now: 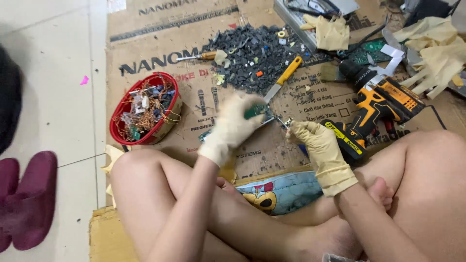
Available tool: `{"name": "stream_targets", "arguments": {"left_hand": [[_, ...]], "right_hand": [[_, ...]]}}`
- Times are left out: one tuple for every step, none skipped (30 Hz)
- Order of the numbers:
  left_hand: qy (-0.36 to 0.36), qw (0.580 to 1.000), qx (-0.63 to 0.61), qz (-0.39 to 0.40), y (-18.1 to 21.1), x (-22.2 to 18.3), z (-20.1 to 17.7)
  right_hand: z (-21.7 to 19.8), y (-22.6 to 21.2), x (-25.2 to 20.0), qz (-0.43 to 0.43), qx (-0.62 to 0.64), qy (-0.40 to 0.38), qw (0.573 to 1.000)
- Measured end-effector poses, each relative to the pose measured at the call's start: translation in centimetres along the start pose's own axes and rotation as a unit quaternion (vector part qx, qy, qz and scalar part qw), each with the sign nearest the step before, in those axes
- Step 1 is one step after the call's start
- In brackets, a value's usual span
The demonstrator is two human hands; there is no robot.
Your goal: The person sits on the floor and uses a power drill and a screwdriver to disassemble a small electronic device. They remove screws, pry open the casing, and separate the internal circuit board from the metal housing.
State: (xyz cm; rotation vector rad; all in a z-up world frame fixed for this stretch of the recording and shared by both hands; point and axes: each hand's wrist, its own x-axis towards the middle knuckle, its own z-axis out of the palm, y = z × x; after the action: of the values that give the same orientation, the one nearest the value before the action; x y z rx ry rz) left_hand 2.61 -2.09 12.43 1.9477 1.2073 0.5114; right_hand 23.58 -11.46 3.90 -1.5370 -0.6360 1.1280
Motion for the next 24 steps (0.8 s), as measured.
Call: {"name": "stream_targets", "arguments": {"left_hand": [[0.006, 1.0, 0.004, 0.003, 2.1, -1.6, 0.0], [-0.023, 0.984, -0.163, -0.06, 4.2, -3.2, 0.0], [-0.051, 0.936, -0.326, -0.121, 6.3, -4.8, 0.1], [-0.047, 0.938, -0.323, -0.113, 5.1, -4.5, 1.9], [0.004, 0.949, -0.297, -0.104, 3.9, -4.1, 3.6], [0.054, 0.957, -0.27, -0.091, 2.8, -3.5, 5.3], [0.057, 0.958, -0.269, -0.081, 3.0, -3.8, 5.6], [0.086, 0.964, -0.242, -0.067, 3.2, -4.0, 5.9], [0.116, 0.968, -0.216, -0.052, 3.3, -4.2, 6.2], [0.118, 0.968, -0.215, -0.046, 3.0, -4.4, 6.6], [0.133, 0.971, -0.193, -0.045, 2.6, -4.4, 6.9], [0.148, 0.973, -0.173, -0.044, 2.2, -4.5, 7.3], [0.15, 0.973, -0.173, -0.04, 0.7, -4.4, 7.1], [0.169, 0.981, -0.088, -0.026, -0.8, -4.3, 6.8], [0.188, 0.982, -0.002, -0.013, -2.3, -4.0, 6.6], [0.187, 0.982, -0.001, -0.011, -3.2, -3.7, 6.2], [0.177, 0.972, 0.152, -0.033, -4.1, -3.2, 5.8], [0.16, 0.938, 0.301, -0.057, -5.0, -2.8, 5.5], [0.158, 0.939, 0.301, -0.056, -5.6, -2.4, 5.7], [0.111, 0.932, 0.336, -0.082, -6.3, -2.0, 5.7], [0.064, 0.921, 0.37, -0.109, -7.0, -1.6, 5.7], [0.061, 0.919, 0.373, -0.111, -7.1, -1.1, 5.8], [0.06, 0.928, 0.356, -0.095, -7.2, -0.6, 5.9], [0.06, 0.935, 0.34, -0.082, -7.5, -0.3, 5.9]], "right_hand": [[-0.1, 0.2, -0.1, -0.006, 0.003, -0.003, 1.0], [-0.2, 0.4, -0.2, -0.006, -0.021, -0.023, 0.999], [-0.3, 0.5, -0.4, -0.006, -0.046, -0.041, 0.998], [-0.2, 0.2, -0.9, -0.015, -0.045, -0.043, 0.998], [0.0, -0.1, -1.4, -0.019, -0.051, -0.043, 0.998], [-0.1, -0.5, -1.8, -0.026, -0.058, -0.041, 0.997], [-0.5, -0.6, -2.1, -0.037, -0.057, -0.04, 0.997], [-0.9, -0.6, -2.4, -0.029, -0.042, -0.041, 0.998], [-1.4, -0.6, -2.7, -0.021, -0.027, -0.044, 0.998], [-1.9, -1.7, -3.1, -0.027, -0.025, -0.043, 0.998], [-2.4, -2.7, -3.5, -0.037, -0.058, -0.013, 0.998], [-2.9, -3.8, -4.0, -0.046, -0.092, 0.018, 0.995], [-5.5, -3.1, -2.3, -0.051, -0.091, 0.019, 0.994], [-8.1, -2.4, -0.5, -0.032, -0.224, 0.113, 0.967], [-10.6, -1.7, 1.4, -0.015, -0.351, 0.205, 0.914], [-12.8, -0.7, 3.6, -0.016, -0.349, 0.207, 0.914], [-14.9, 0.3, 5.9, -0.012, -0.379, 0.265, 0.887], [-17.1, 1.5, 8.1, -0.006, -0.409, 0.32, 0.854], [-14.6, -2.2, 6.0, -0.004, -0.409, 0.321, 0.854], [-11.7, -5.9, 3.8, 0.099, -0.217, 0.292, 0.926], [-8.6, -9.8, 1.4, 0.195, -0.014, 0.244, 0.95], [-10.7, -6.2, 4.6, 0.2, -0.012, 0.242, 0.949], [-12.8, -2.5, 7.8, 0.129, 0.052, 0.237, 0.962], [-14.4, 1.3, 11.2, 0.058, 0.114, 0.226, 0.966]]}}
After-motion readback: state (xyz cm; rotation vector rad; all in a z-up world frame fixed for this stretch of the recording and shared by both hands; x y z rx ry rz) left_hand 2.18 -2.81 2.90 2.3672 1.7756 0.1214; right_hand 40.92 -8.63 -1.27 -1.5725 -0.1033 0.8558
